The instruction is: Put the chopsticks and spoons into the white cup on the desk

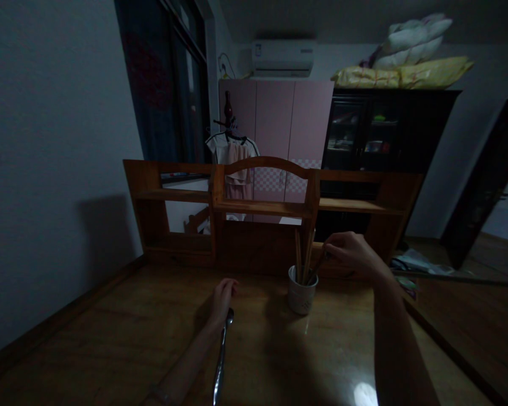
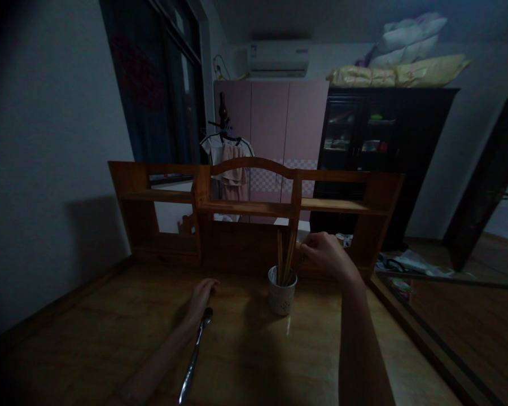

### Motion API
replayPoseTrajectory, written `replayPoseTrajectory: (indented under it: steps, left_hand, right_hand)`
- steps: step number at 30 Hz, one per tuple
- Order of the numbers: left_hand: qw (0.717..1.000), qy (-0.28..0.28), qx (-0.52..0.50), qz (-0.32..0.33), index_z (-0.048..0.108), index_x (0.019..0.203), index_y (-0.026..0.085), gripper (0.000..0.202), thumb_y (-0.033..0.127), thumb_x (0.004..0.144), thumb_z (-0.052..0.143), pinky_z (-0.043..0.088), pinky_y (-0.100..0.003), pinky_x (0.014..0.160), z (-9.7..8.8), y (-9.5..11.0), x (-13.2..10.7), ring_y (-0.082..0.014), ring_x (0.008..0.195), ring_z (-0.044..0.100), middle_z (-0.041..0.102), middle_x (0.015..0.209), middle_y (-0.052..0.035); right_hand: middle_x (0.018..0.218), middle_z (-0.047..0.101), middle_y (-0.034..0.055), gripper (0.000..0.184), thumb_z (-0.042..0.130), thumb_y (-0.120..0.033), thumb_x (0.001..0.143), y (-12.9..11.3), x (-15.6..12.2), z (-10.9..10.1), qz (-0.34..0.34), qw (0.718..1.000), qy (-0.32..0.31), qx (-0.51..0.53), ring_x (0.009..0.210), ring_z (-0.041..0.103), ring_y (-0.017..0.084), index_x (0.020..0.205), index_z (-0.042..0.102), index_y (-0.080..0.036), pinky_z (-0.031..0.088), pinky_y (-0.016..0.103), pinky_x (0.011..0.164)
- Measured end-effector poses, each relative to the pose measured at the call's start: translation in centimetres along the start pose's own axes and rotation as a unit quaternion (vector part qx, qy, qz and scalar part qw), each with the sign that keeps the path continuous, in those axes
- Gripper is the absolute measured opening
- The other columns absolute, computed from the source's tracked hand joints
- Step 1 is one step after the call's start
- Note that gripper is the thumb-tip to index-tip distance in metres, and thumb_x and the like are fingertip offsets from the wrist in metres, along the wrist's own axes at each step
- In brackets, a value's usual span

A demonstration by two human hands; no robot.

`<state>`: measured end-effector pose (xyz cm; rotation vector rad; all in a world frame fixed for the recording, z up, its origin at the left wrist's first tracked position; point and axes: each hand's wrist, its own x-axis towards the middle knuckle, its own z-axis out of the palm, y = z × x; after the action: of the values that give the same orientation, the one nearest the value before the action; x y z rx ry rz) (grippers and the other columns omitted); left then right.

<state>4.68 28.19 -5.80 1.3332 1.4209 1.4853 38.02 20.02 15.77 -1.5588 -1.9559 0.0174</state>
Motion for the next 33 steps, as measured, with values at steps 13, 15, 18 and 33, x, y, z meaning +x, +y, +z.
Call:
replayPoseTrajectory:
  steps: [13,15,18,33]
  left_hand:
    - [0.998,-0.01,-0.059,0.023,0.064,0.07,0.019,0.025,0.04,0.066,0.051,0.043,-0.027,0.063,0.1,-0.9,0.3,-0.0183,0.066,0.055,0.059,0.066,-0.0017]
    - [0.998,-0.011,-0.064,0.024,0.064,0.07,0.019,0.024,0.039,0.066,0.052,0.043,-0.027,0.063,0.0,-0.8,0.2,-0.0186,0.067,0.056,0.059,0.066,-0.0015]
    - [0.998,-0.009,-0.066,0.023,0.064,0.069,0.019,0.023,0.038,0.066,0.052,0.042,-0.027,0.063,0.0,-0.7,0.1,-0.0186,0.067,0.055,0.059,0.065,-0.0015]
    - [0.998,-0.001,-0.062,0.015,0.062,0.062,0.022,0.016,0.034,0.065,0.052,0.042,-0.026,0.063,0.2,0.0,0.0,-0.0178,0.065,0.055,0.058,0.061,-0.0015]
  right_hand:
    - [0.059,0.069,0.0068,0.021,0.054,-0.033,0.078,2.3,0.3,2.6,0.088,0.965,-0.189,0.161,0.054,0.069,0.02,0.069,0.059,-0.014,0.054,0.024,0.048]
    - [0.058,0.069,0.0065,0.019,0.054,-0.031,0.078,2.4,0.3,2.7,0.096,0.961,-0.194,0.172,0.053,0.069,0.02,0.068,0.058,-0.015,0.054,0.025,0.048]
    - [0.055,0.068,0.0055,0.018,0.054,-0.03,0.077,2.5,0.4,2.9,0.102,0.959,-0.199,0.176,0.051,0.068,0.02,0.067,0.056,-0.015,0.054,0.024,0.046]
    - [0.049,0.057,0.0013,0.047,0.052,-0.054,0.081,2.4,0.4,2.2,0.047,0.97,-0.226,0.075,0.042,0.047,0.01,0.072,0.071,-0.012,0.031,0.02,0.04]
